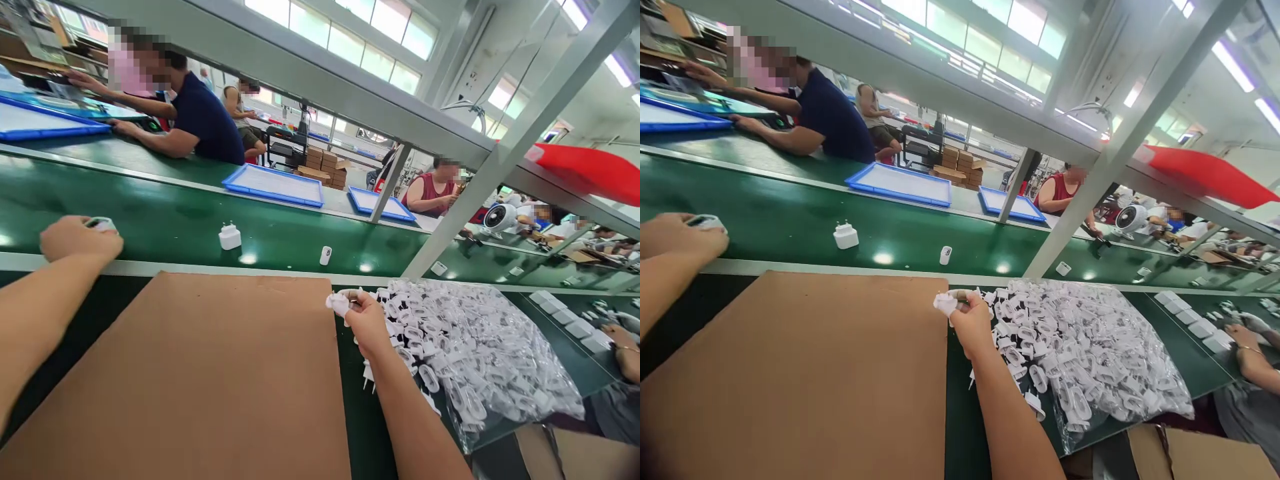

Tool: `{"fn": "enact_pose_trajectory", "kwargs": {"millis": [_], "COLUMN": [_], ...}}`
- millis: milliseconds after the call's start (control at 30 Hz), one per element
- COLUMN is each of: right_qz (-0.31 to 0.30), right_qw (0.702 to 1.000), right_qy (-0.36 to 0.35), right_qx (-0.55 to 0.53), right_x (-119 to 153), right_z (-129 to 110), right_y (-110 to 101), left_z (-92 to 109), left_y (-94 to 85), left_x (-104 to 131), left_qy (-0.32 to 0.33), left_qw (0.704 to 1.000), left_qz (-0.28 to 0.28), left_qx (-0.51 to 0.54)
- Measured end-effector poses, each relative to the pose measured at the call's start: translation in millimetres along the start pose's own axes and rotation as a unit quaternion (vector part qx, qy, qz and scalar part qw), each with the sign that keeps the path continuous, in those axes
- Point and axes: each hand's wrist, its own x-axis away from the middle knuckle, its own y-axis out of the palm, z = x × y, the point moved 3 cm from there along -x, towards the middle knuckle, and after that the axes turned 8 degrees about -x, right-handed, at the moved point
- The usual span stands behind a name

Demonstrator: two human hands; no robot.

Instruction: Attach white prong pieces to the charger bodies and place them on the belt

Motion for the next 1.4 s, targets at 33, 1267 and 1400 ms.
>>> {"fn": "enact_pose_trajectory", "kwargs": {"millis": [33,1267,1400], "right_qz": [-0.005,-0.025,-0.033], "right_qw": [0.999,0.989,0.943], "right_qy": [0.029,-0.025,-0.177], "right_qx": [-0.045,0.142,0.278], "right_x": [0.4,13.2,25.6], "right_z": [-0.6,16.2,9.1], "right_y": [2.5,19.3,25.6], "left_z": [-1.4,139.1,138.0], "left_y": [2.9,120.3,122.5], "left_x": [2.1,160.5,160.1], "left_qy": [-0.031,0.225,0.196], "left_qw": [0.998,0.851,0.840], "left_qz": [0.046,-0.397,-0.432], "left_qx": [-0.009,0.261,0.264]}}
